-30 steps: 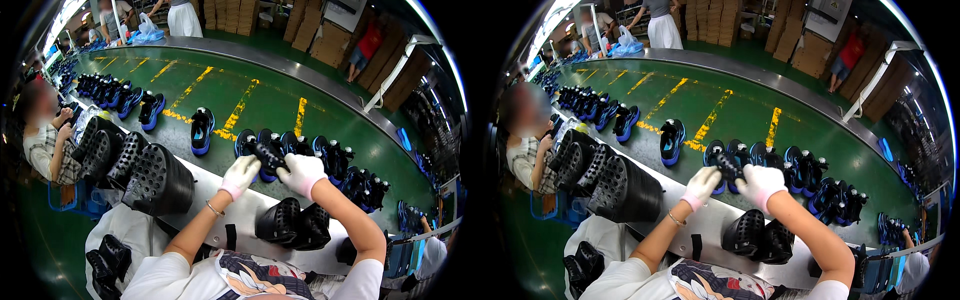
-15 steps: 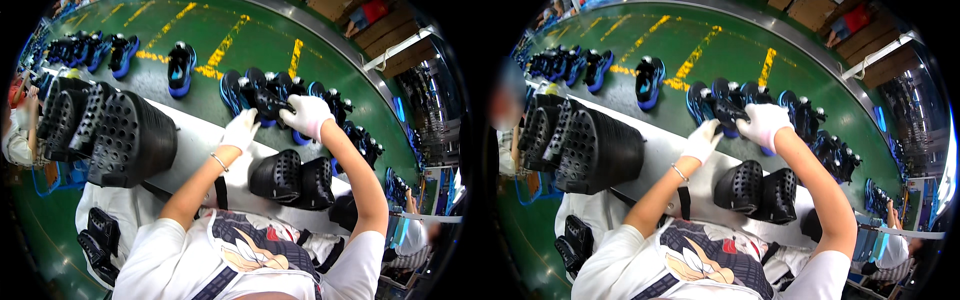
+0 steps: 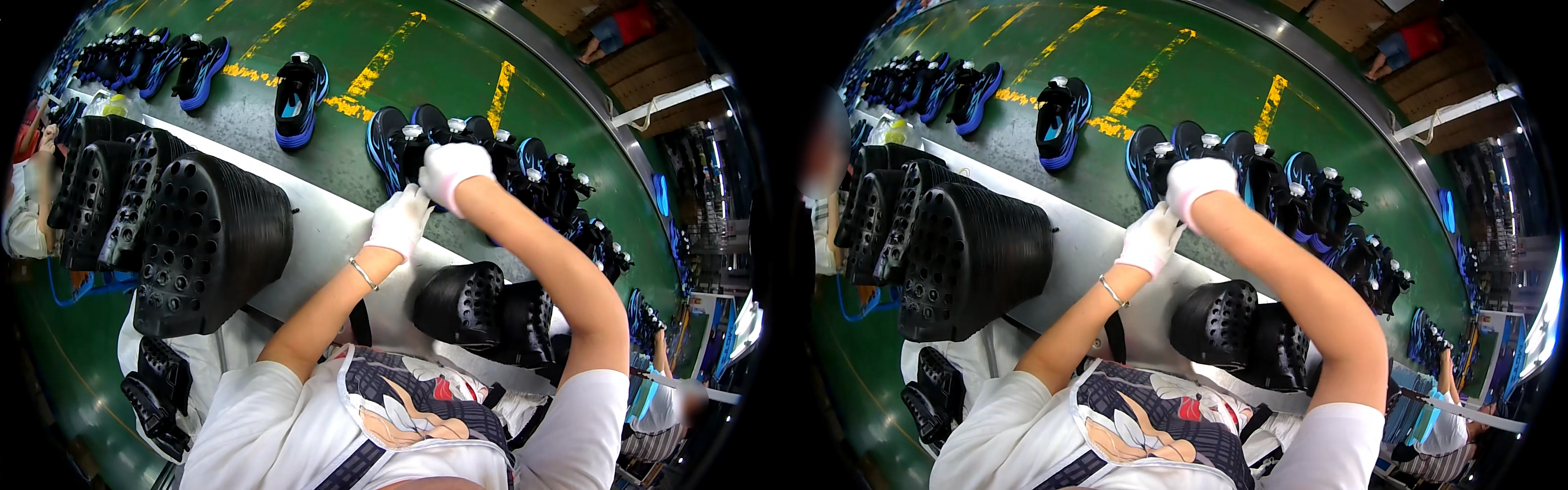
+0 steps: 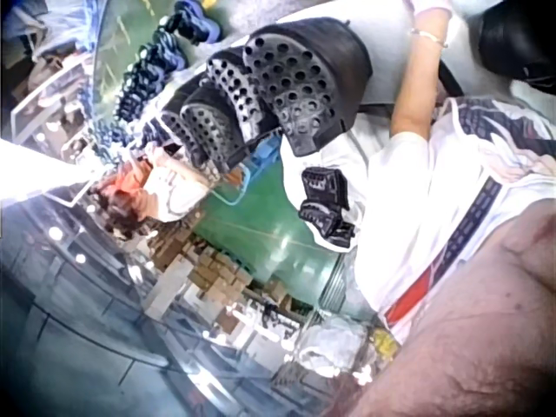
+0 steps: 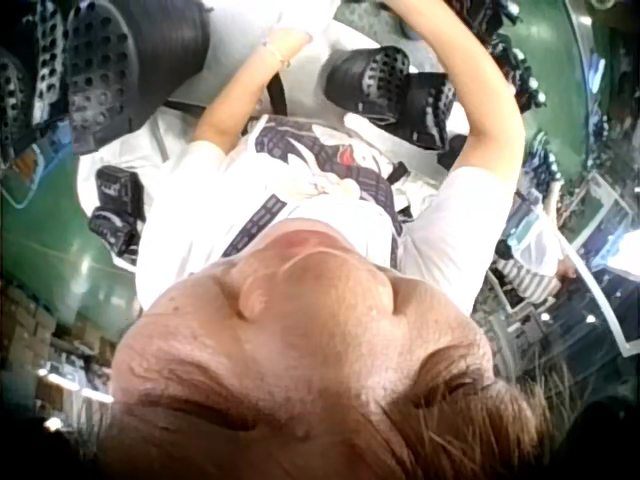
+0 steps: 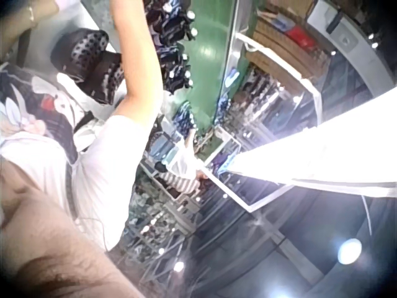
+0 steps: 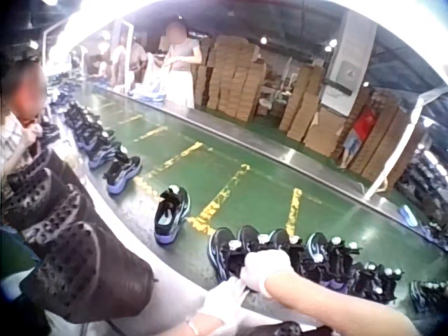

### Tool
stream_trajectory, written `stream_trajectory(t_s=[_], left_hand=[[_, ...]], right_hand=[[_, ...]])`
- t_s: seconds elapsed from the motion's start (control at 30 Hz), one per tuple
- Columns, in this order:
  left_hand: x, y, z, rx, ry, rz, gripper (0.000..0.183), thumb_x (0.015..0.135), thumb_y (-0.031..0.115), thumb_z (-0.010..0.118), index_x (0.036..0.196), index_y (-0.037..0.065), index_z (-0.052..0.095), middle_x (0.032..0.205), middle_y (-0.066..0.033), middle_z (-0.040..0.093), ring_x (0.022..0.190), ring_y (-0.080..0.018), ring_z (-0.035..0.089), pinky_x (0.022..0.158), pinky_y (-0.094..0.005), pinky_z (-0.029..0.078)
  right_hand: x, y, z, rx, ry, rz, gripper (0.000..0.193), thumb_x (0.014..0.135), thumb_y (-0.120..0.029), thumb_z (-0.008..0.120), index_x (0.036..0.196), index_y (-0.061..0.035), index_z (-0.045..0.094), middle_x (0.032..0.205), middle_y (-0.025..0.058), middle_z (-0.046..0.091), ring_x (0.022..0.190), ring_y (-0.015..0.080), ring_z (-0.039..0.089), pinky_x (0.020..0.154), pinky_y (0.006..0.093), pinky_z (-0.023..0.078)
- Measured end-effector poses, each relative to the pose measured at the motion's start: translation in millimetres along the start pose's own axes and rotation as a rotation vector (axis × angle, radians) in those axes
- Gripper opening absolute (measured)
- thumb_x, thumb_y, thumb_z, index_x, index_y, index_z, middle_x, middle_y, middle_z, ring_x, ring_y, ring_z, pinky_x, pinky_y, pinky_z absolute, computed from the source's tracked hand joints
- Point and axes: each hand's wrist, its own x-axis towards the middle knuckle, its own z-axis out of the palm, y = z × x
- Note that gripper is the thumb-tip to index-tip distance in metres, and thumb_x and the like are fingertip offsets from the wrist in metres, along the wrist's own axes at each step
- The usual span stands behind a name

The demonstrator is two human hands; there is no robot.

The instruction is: The person inserts black plastic shoe lasts into blue and black athletic shoes on a factory assembly line. They pick up the lasts, place them inside the shoes to maintain shape, and arrange the shoes in a row on the conveyor belt.

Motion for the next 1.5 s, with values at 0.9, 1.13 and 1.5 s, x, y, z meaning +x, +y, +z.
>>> stream_trajectory(t_s=[0.9, 1.13, 1.5], left_hand=[[26, -4, -12, 0.165, -0.246, -0.038, 0.025, 0.087, 0.033, 0.059, 0.096, 0.011, 0.067, 0.088, -0.0136, 0.068, 0.083, -0.0333, 0.066, 0.073, -0.0443, 0.053], [25, -4, -8, 0.156, -0.239, -0.041, 0.026, 0.088, 0.034, 0.057, 0.097, 0.011, 0.066, 0.094, -0.0121, 0.068, 0.088, -0.0327, 0.065, 0.076, -0.0439, 0.052], [21, 5, -7, 0.219, -0.148, -0.005, 0.033, 0.088, 0.038, 0.056, 0.100, 0.010, 0.067, 0.101, -0.0137, 0.067, 0.095, -0.0331, 0.064, 0.083, -0.0428, 0.051]], right_hand=[[56, -24, -5, -0.315, -0.065, -0.227, 0.028, 0.086, -0.013, 0.057, 0.110, -0.0096, 0.070, 0.113, 0.0091, 0.069, 0.101, 0.0242, 0.068, 0.081, 0.0368, 0.053], [64, -15, 3, -0.254, -0.063, -0.216, 0.028, 0.084, -0.018, 0.058, 0.107, -0.0078, 0.071, 0.110, 0.0125, 0.070, 0.101, 0.0264, 0.068, 0.083, 0.0362, 0.053], [42, -3, 8, -0.087, 0.123, -0.192, 0.032, 0.084, -0.019, 0.058, 0.111, -0.0036, 0.067, 0.104, 0.0152, 0.070, 0.099, 0.0279, 0.068, 0.085, 0.0382, 0.052]])
